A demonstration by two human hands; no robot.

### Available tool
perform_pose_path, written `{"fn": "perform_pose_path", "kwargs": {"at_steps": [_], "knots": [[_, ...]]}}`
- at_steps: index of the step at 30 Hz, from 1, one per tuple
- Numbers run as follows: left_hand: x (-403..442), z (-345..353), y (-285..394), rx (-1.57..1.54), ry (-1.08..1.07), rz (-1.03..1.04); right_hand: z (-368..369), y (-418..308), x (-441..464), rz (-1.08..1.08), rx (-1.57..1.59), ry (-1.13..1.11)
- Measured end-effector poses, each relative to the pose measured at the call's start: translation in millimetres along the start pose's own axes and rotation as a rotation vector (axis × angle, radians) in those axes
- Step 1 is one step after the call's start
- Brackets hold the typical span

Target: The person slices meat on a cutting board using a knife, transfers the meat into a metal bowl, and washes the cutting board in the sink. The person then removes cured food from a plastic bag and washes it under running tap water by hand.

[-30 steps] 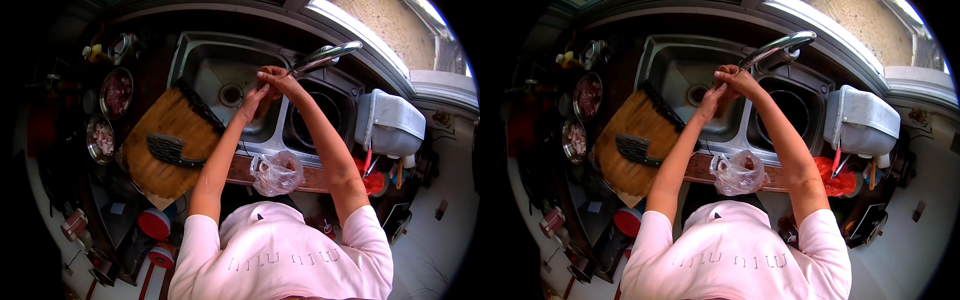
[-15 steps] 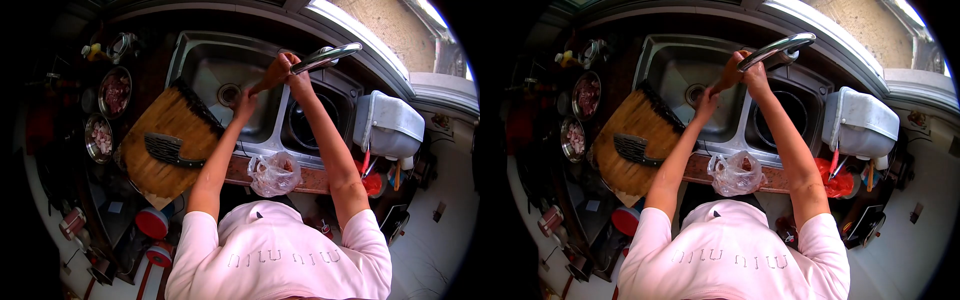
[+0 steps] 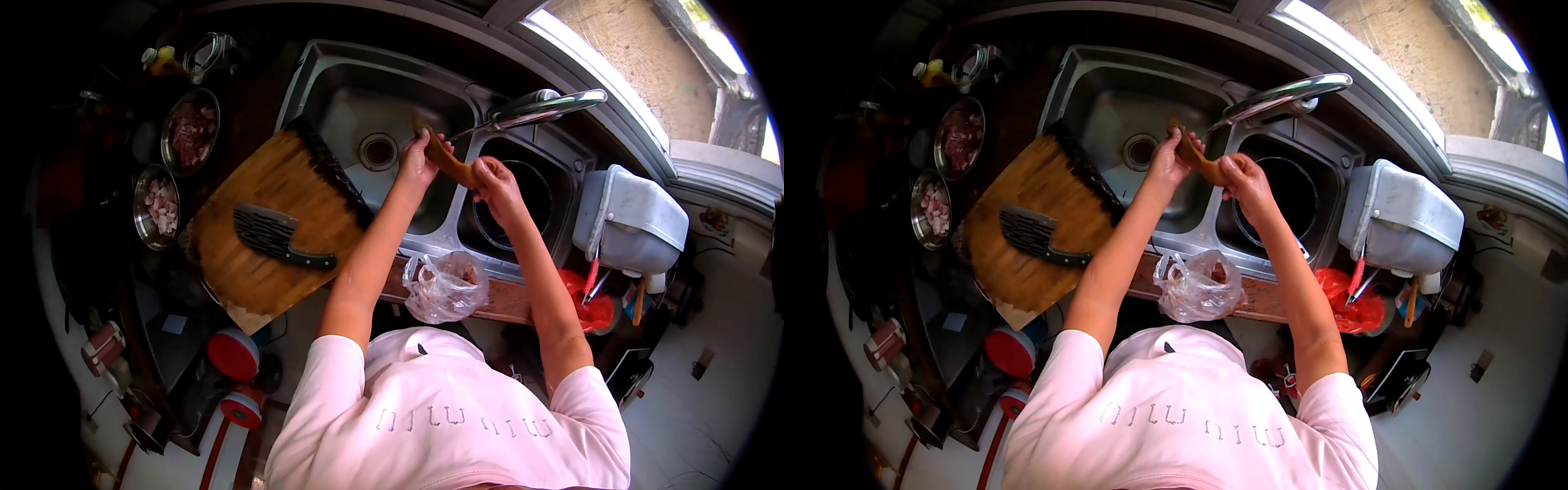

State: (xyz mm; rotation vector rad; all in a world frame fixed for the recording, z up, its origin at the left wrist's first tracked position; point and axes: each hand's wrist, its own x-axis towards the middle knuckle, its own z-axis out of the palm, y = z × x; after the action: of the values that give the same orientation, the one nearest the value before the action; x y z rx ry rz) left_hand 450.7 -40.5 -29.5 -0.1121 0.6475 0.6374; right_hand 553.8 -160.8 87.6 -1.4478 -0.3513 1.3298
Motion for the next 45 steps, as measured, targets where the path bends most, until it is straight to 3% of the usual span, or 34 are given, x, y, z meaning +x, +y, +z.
{"fn": "perform_pose_path", "kwargs": {"at_steps": [7,11,12,15,18,21,23,27,29,31,33,34,37,39,41,43,44,45], "knots": [[1.2,3.8,6.6,0.129,0.031,-0.034,-5.3,17.8,-20.1,0.105,0.094,0.013],[-6.3,1.3,24.7,0.340,0.077,-0.015,-3.0,29.3,-7.0,0.236,-0.134,0.007],[-10.8,4.3,26.4,0.412,0.088,0.024,5.8,27.0,-5.9,0.187,-0.255,0.049],[-13.3,-1.7,30.0,0.470,0.032,0.144,-8.1,74.6,35.8,-0.610,-1.018,0.324],[-13.2,-5.6,22.8,0.558,0.001,0.247,19.3,24.5,53.6,0.013,-0.162,0.153],[-20.7,-1.7,7.3,0.664,-0.020,0.246,27.8,-6.7,73.7,0.118,0.384,0.031],[-28.7,13.2,1.8,0.630,-0.060,0.221,37.0,-25.7,77.2,0.199,0.409,-0.017],[-10.2,6.2,-10.0,0.655,-0.115,0.366,14.9,-30.9,74.6,0.258,0.435,-0.241],[-17.5,15.9,-8.2,0.585,-0.128,0.313,-5.1,-33.3,64.4,0.300,0.148,-0.214],[-18.1,17.1,-8.6,0.494,-0.142,0.277,-7.6,-40.1,44.4,0.268,-0.341,-0.071],[-14.1,12.8,-9.7,0.387,-0.153,0.257,-24.1,-21.8,44.7,0.076,-0.877,-0.030],[-12.7,14.7,-10.0,0.393,-0.167,0.260,-24.2,-14.9,36.6,-0.149,-0.960,-0.003],[-12.4,24.6,-15.5,0.422,-0.215,0.266,-29.2,5.4,29.7,-0.302,-0.989,0.100],[-17.2,35.5,-16.0,0.465,-0.256,0.259,-24.6,17.3,31.7,-0.295,-0.835,0.097],[-26.1,44.9,-14.4,0.439,-0.303,0.231,-19.4,26.9,35.9,-0.458,-0.890,0.064],[-33.2,49.2,-7.7,0.377,-0.344,0.212,-23.6,37.0,53.4,-0.808,-1.145,0.002],[-35.3,50.1,-3.1,0.365,-0.343,0.260,-33.1,46.6,68.7,-0.637,-1.082,-0.122],[-35.7,49.2,1.6,0.352,-0.341,0.306,-28.1,44.3,67.3,-0.559,-1.090,-0.094]]}}
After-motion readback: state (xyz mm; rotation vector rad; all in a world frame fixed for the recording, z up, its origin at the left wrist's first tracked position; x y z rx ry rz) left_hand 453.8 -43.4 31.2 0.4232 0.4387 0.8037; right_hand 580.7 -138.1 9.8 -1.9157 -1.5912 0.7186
